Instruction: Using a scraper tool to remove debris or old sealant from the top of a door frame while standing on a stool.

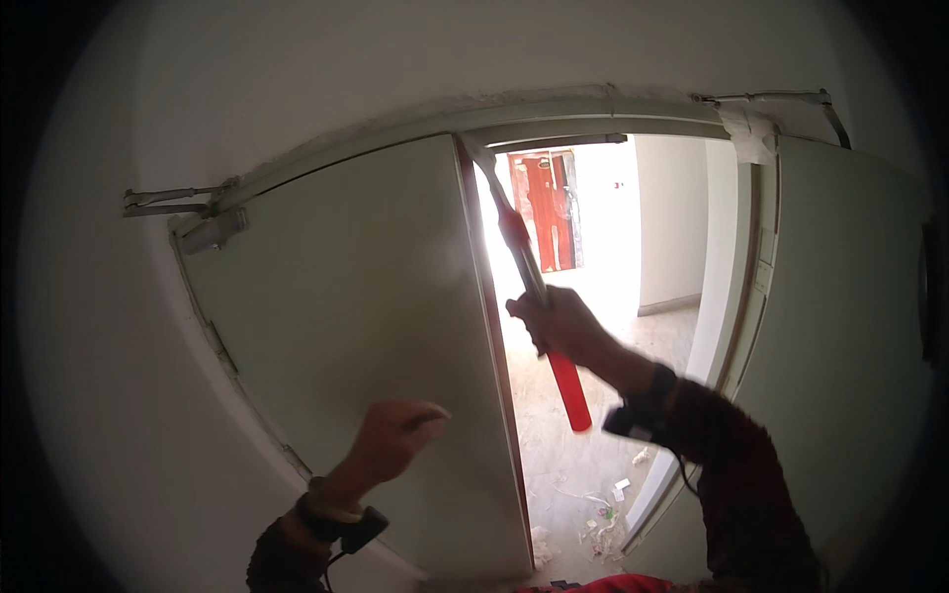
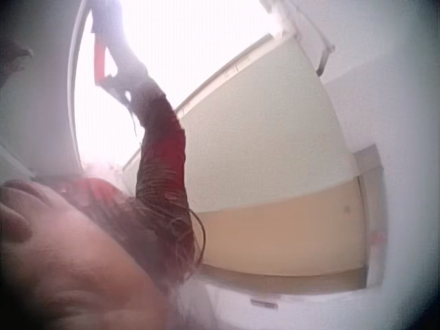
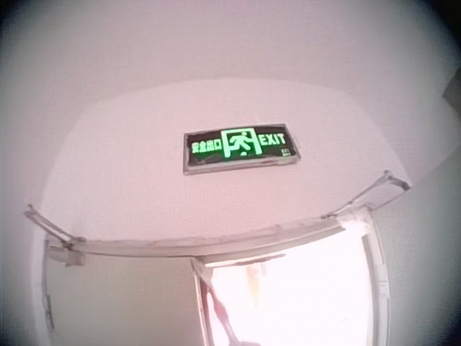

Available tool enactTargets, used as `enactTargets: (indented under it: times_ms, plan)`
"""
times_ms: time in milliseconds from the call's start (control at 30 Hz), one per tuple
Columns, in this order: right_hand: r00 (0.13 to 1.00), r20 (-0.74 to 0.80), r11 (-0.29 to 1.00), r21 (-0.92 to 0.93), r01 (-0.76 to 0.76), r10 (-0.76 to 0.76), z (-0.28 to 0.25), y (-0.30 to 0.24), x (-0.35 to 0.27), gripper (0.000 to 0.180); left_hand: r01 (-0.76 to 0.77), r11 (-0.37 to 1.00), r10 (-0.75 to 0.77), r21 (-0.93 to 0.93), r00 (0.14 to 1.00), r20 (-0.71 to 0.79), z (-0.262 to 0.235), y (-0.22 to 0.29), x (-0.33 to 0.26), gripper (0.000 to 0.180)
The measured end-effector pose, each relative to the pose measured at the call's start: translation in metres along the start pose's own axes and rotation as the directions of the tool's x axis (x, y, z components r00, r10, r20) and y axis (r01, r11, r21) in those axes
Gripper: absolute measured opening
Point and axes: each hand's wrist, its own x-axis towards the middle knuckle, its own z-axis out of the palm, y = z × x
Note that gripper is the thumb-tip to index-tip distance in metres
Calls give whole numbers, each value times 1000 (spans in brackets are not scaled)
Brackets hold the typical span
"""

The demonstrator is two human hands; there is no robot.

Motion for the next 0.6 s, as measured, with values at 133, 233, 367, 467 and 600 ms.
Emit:
enactTargets:
  times_ms: [133,233,367,467,600]
  plan:
    - [999,-44,912,410,-10,31,15,49,-31,22,-27,997,31,-79,999,43,44,2,16,43]
    - [977,-90,853,476,213,-194,43,42,-38,17,-50,965,76,-258,993,89,70,7,16,69]
    - [865,-169,878,-15,478,-473,60,48,-17,20,-127,971,89,-204,979,-186,98,1,37,58]
    - [741,-123,744,-241,623,-660,27,41,-19,15,-135,987,107,-92,959,-263,99,-23,26,41]
    - [388,-431,573,-701,425,-815,-72,-55,-15,18,26,883,-169,-468,949,-266,66,1,14,23]
